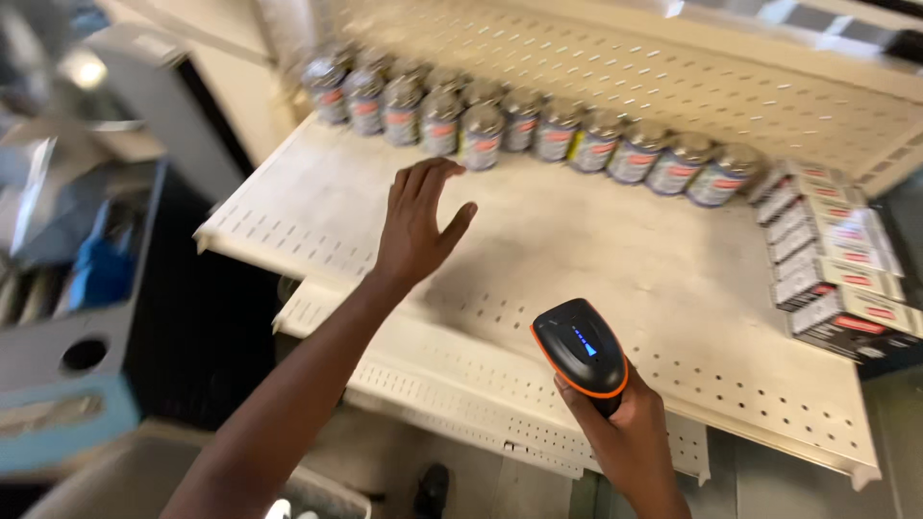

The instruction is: The person takes small cans from a basket and places them one by one onto a shelf, while holding a scanner.

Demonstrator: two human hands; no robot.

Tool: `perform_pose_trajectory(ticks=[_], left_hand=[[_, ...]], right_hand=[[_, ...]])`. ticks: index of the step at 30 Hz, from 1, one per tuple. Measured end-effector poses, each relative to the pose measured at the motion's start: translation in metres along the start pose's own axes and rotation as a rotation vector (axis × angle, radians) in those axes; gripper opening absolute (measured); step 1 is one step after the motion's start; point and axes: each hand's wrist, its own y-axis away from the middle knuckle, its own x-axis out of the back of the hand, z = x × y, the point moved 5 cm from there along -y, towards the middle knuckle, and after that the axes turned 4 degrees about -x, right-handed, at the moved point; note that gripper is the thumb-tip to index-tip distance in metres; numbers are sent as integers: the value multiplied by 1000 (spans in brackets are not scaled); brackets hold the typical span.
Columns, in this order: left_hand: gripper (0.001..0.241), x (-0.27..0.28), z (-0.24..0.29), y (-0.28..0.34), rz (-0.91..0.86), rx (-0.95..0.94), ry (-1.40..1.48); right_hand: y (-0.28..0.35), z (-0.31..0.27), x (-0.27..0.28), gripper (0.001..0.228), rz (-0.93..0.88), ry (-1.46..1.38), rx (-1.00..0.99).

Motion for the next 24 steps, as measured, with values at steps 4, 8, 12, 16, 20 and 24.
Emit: perform_pose_trajectory(ticks=[4, 8, 12, 16, 20, 24], left_hand=[[31, 64, 34, 72, 11, 149, 62], [40, 127, 56, 155, 119, 374, 7], [42, 183, 78, 252, 240, 600, -3], [43, 240, 101, 351, 312, 674, -153], [42, 277, 121, 455, 363, 910, -218], [34, 307, 144, 562, 388, 1112, -331]], right_hand=[[16, 2, -6, 28, -97, 40, 97], [25, 12, -26, 26, -247, 53, 142], [48, 10, -57, 31, -395, 138, 88], [77, 4, -96, 37, -477, 205, 141], [104, 4, -140, 34, -592, 199, 273], [143, -2, -188, 30, -714, 224, 294]])
